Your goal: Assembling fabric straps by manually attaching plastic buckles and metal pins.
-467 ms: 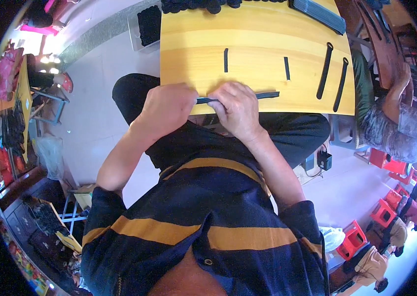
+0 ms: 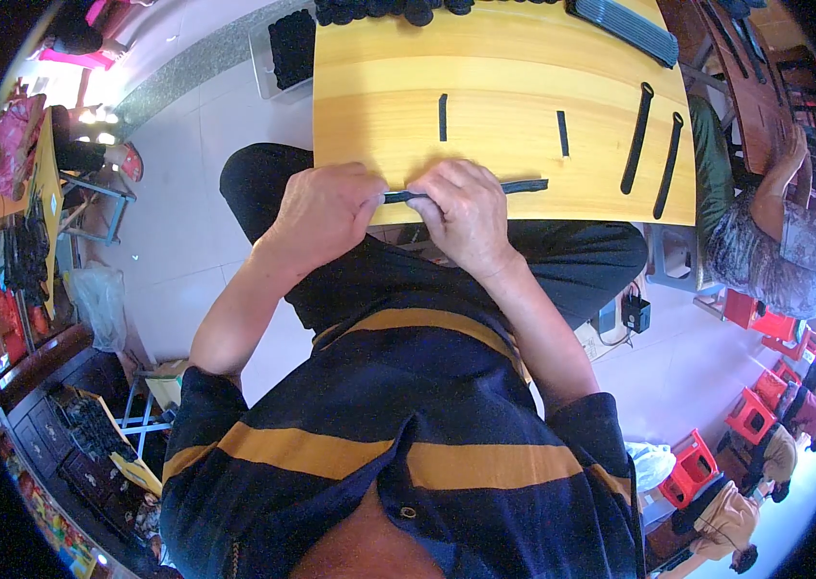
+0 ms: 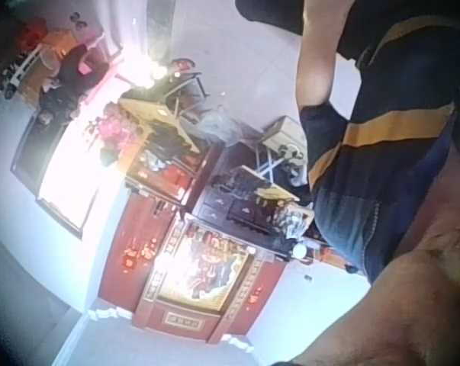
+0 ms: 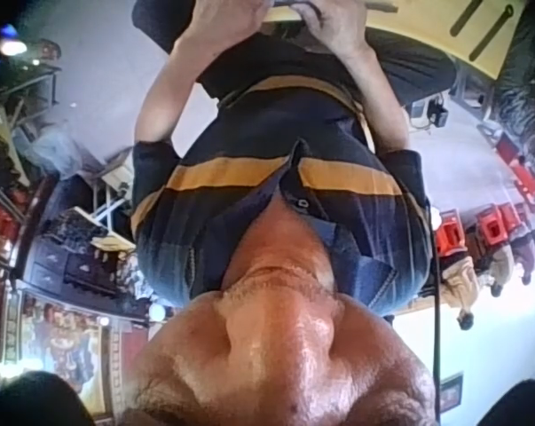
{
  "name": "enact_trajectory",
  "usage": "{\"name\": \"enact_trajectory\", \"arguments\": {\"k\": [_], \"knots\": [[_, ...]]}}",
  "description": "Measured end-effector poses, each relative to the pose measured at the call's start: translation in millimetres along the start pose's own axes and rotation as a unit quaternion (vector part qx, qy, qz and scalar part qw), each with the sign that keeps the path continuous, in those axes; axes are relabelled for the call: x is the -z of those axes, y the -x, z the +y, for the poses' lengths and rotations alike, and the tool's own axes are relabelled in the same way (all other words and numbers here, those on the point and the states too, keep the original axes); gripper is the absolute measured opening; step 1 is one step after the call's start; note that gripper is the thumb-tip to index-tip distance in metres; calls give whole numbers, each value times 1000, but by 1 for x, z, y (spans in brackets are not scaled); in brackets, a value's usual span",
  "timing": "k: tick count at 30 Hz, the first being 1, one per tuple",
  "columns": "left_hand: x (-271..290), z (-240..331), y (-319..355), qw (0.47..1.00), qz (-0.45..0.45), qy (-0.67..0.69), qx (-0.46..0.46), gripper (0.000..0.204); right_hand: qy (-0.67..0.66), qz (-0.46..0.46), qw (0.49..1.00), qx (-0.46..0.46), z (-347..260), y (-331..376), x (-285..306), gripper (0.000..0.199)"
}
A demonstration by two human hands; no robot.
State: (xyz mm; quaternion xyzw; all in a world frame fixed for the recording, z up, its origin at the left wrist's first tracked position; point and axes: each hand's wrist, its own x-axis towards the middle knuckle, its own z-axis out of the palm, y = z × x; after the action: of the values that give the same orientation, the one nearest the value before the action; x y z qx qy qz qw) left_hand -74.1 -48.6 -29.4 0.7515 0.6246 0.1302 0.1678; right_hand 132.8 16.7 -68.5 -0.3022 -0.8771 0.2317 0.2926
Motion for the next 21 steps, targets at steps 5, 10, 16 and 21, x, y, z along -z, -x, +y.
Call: {"name": "enact_trajectory", "arguments": {"k": [5, 10, 16, 21], "knots": [[0, 2, -3, 1000, -1, -12, -12, 11, -1, -2, 1000, -3, -1, 0, 1, 15], [5, 7, -7, 998, -28, -44, -19, 12, 1, 2, 1000, 2, 1, 0, 0, 15], [7, 10, -9, 998, -27, -45, -29, 11, 2, 3, 1000, 8, 2, 0, -1, 15], [10, 12, -14, 996, -59, -60, -22, 11, 14, 6, 1000, 4, 0, 1, -2, 15]]}}
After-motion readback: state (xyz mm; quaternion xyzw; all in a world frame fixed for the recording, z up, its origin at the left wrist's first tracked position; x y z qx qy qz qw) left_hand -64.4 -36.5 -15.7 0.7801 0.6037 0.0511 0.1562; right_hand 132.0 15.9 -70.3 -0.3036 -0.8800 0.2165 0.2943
